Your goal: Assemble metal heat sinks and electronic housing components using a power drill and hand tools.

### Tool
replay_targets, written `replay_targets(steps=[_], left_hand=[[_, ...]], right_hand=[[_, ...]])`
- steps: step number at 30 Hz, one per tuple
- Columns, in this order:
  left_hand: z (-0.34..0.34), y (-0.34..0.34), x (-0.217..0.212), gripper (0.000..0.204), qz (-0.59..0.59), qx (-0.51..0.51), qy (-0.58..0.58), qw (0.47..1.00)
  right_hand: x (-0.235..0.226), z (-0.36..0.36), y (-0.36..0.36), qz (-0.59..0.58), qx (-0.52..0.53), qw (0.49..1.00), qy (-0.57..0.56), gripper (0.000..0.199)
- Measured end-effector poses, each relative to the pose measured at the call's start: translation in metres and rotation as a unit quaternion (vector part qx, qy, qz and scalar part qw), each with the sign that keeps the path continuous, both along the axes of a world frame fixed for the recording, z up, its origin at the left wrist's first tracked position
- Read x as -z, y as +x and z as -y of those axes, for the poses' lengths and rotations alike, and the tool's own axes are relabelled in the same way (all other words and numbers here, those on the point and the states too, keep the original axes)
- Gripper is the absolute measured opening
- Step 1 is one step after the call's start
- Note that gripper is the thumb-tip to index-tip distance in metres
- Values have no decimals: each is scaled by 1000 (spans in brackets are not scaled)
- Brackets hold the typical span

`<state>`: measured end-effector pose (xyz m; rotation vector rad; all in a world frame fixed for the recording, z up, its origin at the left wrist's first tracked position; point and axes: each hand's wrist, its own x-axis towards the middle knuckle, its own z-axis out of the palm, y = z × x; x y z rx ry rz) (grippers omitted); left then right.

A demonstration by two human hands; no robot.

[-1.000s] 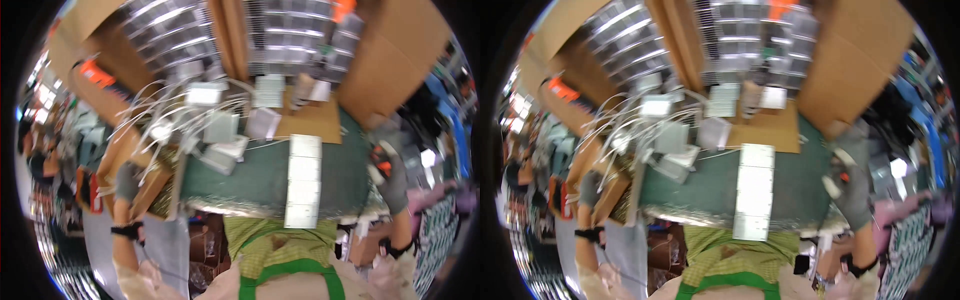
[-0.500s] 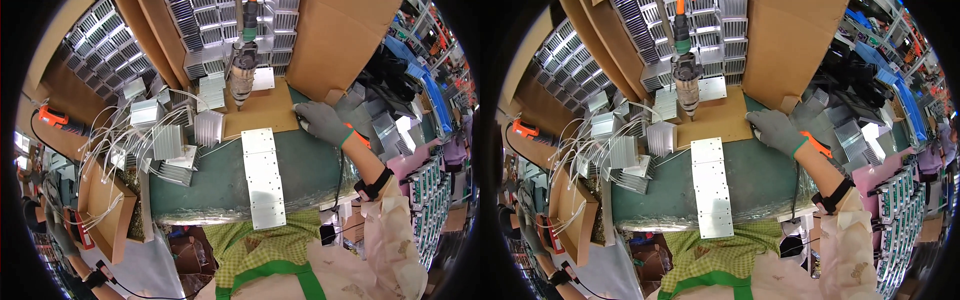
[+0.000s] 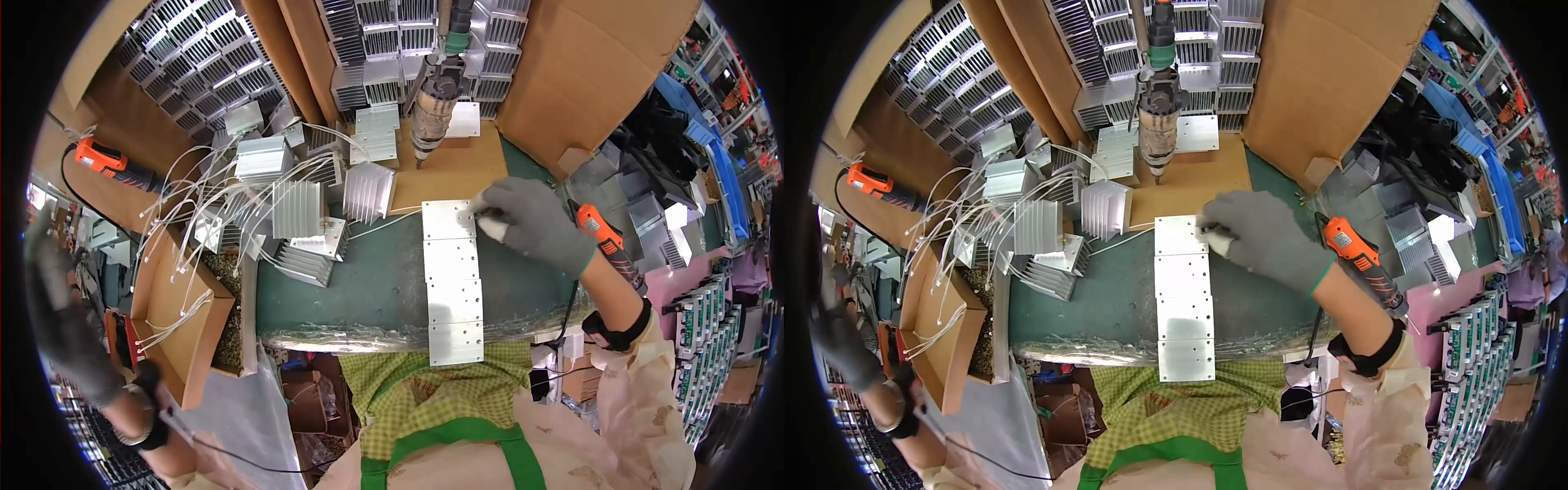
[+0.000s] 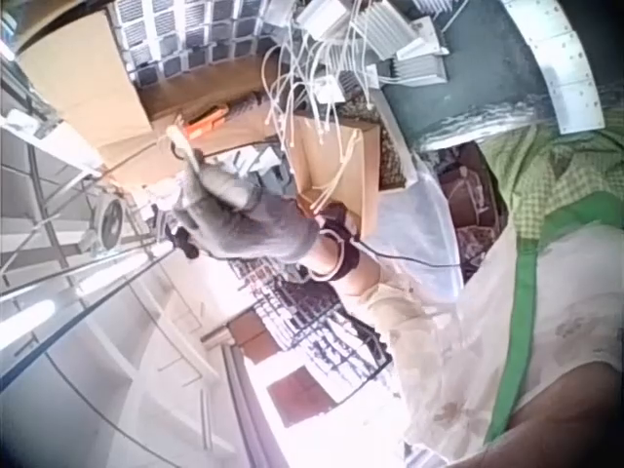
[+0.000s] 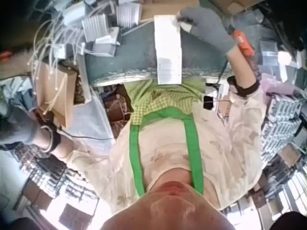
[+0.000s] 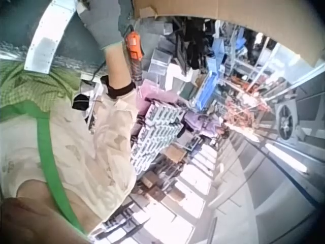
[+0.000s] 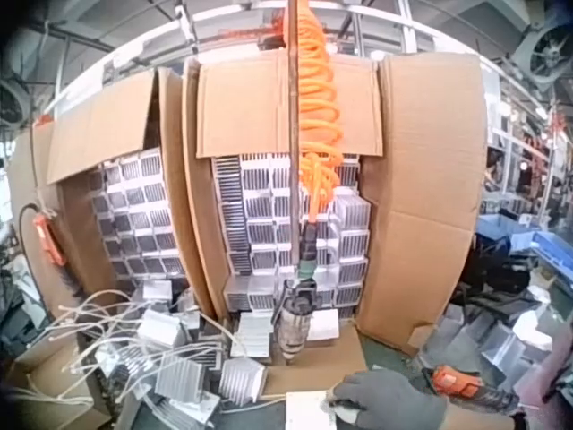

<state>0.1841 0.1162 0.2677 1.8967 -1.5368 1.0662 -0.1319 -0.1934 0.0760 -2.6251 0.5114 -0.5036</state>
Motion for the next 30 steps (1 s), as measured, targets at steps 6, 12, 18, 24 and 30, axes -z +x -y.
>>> replay_targets(steps=[6, 12, 18, 24, 30], left_hand=[[145, -101, 146, 33, -142, 215, 167, 952], [175, -116, 188, 25, -207, 215, 219, 929], [185, -113, 206, 20, -293, 219, 216, 905], [194, -107, 206, 15, -388, 224, 228, 865], [205, -105, 218, 16, -175, 247, 230, 925]], right_hand=[[20, -3, 18, -10, -19, 999, -48, 17], [22, -1, 3, 3, 41, 998, 56, 21], [25, -2, 7, -20, 43, 998, 29, 16], [15, 13, 1, 48, 81, 992, 79, 13], [8, 20, 9, -4, 55, 994, 91, 16]])
